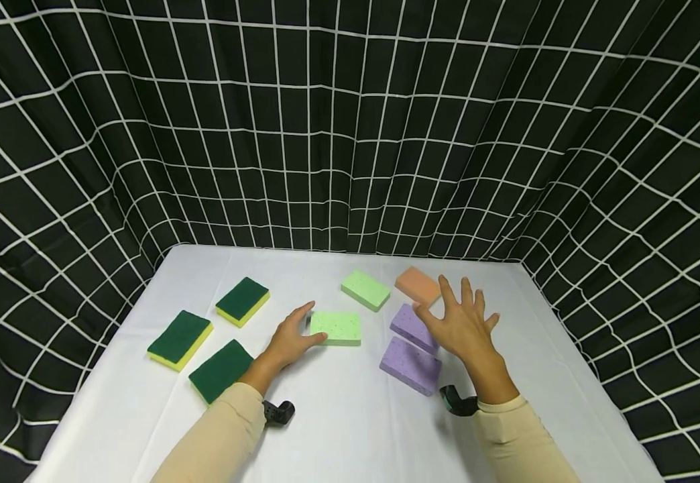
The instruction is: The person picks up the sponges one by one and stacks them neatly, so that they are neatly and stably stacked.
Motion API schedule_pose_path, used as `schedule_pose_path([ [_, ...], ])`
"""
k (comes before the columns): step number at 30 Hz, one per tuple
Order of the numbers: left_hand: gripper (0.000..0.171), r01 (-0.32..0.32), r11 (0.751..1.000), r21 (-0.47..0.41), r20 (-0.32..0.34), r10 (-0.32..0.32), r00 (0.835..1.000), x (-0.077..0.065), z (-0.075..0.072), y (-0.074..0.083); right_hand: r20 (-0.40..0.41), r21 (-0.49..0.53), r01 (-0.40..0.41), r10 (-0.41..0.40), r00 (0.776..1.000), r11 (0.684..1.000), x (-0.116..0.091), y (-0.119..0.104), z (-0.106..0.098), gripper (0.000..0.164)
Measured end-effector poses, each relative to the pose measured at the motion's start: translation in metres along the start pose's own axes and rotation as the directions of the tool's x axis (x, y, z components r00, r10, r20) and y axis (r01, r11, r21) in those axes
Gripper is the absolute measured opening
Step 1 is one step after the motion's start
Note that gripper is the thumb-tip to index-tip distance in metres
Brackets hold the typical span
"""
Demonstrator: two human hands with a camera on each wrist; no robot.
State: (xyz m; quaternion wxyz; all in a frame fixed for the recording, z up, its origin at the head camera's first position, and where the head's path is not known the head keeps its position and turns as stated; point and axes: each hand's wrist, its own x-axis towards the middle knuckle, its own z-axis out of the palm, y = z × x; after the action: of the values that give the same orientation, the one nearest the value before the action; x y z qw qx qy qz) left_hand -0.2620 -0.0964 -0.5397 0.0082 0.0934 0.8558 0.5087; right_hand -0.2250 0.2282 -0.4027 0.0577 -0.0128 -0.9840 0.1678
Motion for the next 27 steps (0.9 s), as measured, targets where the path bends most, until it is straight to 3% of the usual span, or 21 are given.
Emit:
schedule_pose_path([
  [8, 0.067, -0.005, 0.999, 0.037, 0.014, 0.004, 1.000, 0.005, -0.003, -0.002, 0.019, 0.034, -0.002, 0.001, 1.000, 0.999, -0.002, -0.002, 0.002, 0.093],
  [17, 0.066, 0.036, 0.996, 0.083, 0.012, -0.037, 0.999, 0.002, -0.001, -0.001, -0.010, 0.063, 0.036, -0.035, 0.999, 0.997, -0.013, -0.007, -0.007, 0.091],
  [23, 0.066, 0.040, 0.996, 0.077, 0.012, -0.041, 0.999, 0.002, -0.001, -0.001, -0.086, 0.112, 0.111, -0.102, 0.991, 0.987, -0.022, -0.011, -0.022, 0.087],
  [27, 0.066, 0.035, 0.997, 0.072, 0.011, -0.036, 0.999, 0.001, 0.000, -0.001, -0.177, 0.194, 0.200, -0.166, 0.970, 0.960, -0.031, -0.009, -0.030, 0.082],
])
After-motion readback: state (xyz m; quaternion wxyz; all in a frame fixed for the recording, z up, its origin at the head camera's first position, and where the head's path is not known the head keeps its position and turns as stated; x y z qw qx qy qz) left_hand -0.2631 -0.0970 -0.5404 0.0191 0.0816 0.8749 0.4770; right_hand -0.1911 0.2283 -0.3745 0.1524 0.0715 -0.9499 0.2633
